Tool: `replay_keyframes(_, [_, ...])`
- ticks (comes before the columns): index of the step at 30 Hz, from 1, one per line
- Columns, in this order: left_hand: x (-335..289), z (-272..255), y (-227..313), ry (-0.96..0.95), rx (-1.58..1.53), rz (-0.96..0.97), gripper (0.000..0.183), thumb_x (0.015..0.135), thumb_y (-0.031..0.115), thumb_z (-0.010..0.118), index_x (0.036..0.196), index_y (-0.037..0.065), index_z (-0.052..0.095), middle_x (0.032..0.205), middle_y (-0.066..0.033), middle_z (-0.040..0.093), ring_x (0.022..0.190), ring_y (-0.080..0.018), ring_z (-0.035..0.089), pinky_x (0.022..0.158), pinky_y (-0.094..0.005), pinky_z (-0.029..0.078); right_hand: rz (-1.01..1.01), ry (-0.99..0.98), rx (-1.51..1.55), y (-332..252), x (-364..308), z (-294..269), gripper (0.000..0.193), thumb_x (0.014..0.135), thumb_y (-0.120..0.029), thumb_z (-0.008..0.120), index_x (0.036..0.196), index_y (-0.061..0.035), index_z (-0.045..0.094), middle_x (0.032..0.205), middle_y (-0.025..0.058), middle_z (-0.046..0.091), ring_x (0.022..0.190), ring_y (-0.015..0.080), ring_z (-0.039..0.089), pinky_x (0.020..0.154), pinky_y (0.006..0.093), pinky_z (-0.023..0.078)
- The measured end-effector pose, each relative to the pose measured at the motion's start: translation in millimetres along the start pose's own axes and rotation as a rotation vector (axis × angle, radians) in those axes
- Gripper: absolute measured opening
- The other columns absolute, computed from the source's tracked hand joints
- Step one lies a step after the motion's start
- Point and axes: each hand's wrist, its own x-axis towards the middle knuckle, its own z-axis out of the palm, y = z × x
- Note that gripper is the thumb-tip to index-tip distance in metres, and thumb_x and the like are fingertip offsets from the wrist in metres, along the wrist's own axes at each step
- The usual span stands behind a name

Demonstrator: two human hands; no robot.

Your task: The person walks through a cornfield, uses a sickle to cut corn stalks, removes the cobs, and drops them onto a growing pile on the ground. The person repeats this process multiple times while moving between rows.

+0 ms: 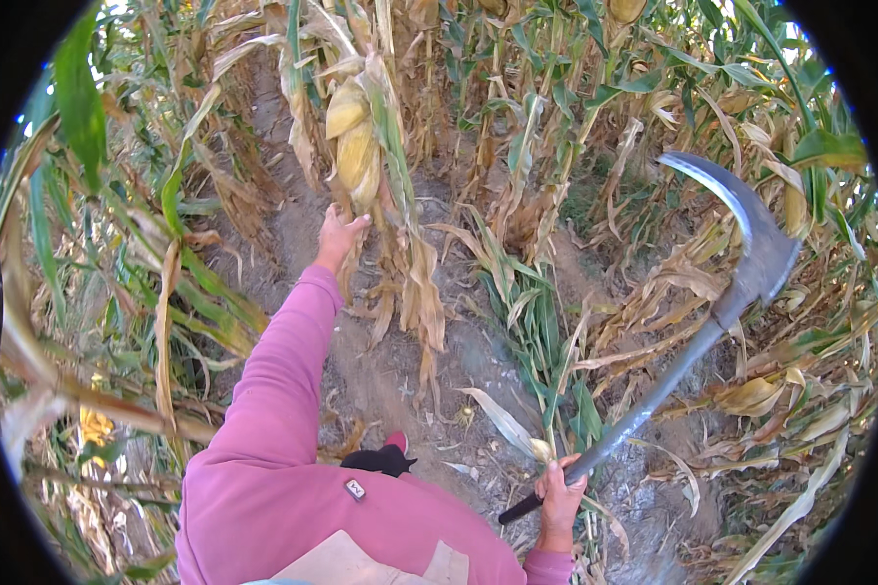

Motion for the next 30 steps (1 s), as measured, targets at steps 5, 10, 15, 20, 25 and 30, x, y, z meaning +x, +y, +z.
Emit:
replay_keyframes(5, [85, 30, -3, -0.15, -0.29, 0.072, 0.093, 0.061, 0.026, 0.083, 0.133, -0.005, 0.032, 0.124, -0.0206, 0.051, 0.113, -0.0308, 0.052, 0.1, -0.036, 0.037, 0.07, -0.074, -0.097, 2, 25, 64, 0.017, 0.085, -0.005, 0.055, 0.084, -0.0103, 0.038, 0.054, -0.0017, 0.037, 0.038, 0.0086, 0.034, 0.036, 0.0233, 0.03])
replay_keyframes(10, [91, 42, 8, -0.273, -0.729, -0.092, 0.072, 0.069, 0.009, 0.077, 0.129, 0.0, 0.037, 0.115, -0.0101, 0.056, 0.103, -0.0194, 0.055, 0.093, -0.0312, 0.041, 0.085, -0.142, -0.211, 4, 40, 93, 0.019, 0.083, -0.003, 0.058, 0.077, -0.0077, 0.041, 0.054, 0.0001, 0.043, 0.04, 0.0082, 0.04, 0.038, 0.0224, 0.032])
replay_keyframes(15, [54, -2, 23, -0.557, -0.627, -0.178, 0.058, 0.075, 0.01, 0.071, 0.125, 0.001, 0.043, 0.112, -0.0084, 0.058, 0.102, -0.0193, 0.056, 0.091, -0.0322, 0.044, 0.141, -0.207, -0.26, -1, 50, 100, 0.02, 0.081, -0.004, 0.063, 0.073, -0.0075, 0.046, 0.054, -0.0022, 0.045, 0.044, 0.0059, 0.043, 0.04, 0.0203, 0.033])
replay_keyframes(20, [-20, -43, 49, -0.594, -1.101, -0.305, 0.05, 0.082, 0.018, 0.063, 0.125, 0.0, 0.044, 0.111, -0.0101, 0.06, 0.102, -0.0191, 0.058, 0.089, -0.0348, 0.047, 0.012, -0.309, -0.461, -8, 68, 112, 0.021, 0.079, -0.008, 0.068, 0.072, -0.0055, 0.049, 0.055, -0.0008, 0.049, 0.045, 0.0072, 0.047, 0.042, 0.0223, 0.037])
replay_keyframes(25, [-80, -72, 102, -0.831, -1.541, -0.515, 0.056, 0.083, 0.022, 0.065, 0.126, -0.005, 0.041, 0.11, -0.0164, 0.06, 0.095, -0.022, 0.062, 0.085, -0.032, 0.051, -0.211, -0.375, -0.65, -23, 91, 141, 0.023, 0.08, -0.018, 0.069, 0.078, -0.0036, 0.05, 0.058, -0.0004, 0.049, 0.05, 0.0086, 0.048, 0.047, 0.0251, 0.041])
replay_keyframes(30, [-109, -88, 123, -0.798, -0.766, -0.435, 0.059, 0.078, 0.012, 0.067, 0.127, -0.005, 0.037, 0.107, -0.016, 0.059, 0.092, -0.0189, 0.061, 0.078, -0.03, 0.054, -0.483, -0.348, -0.68, -83, 106, 185, 0.032, 0.078, -0.029, 0.071, 0.083, -0.0011, 0.057, 0.057, -0.001, 0.047, 0.052, 0.0082, 0.042, 0.049, 0.0279, 0.039])
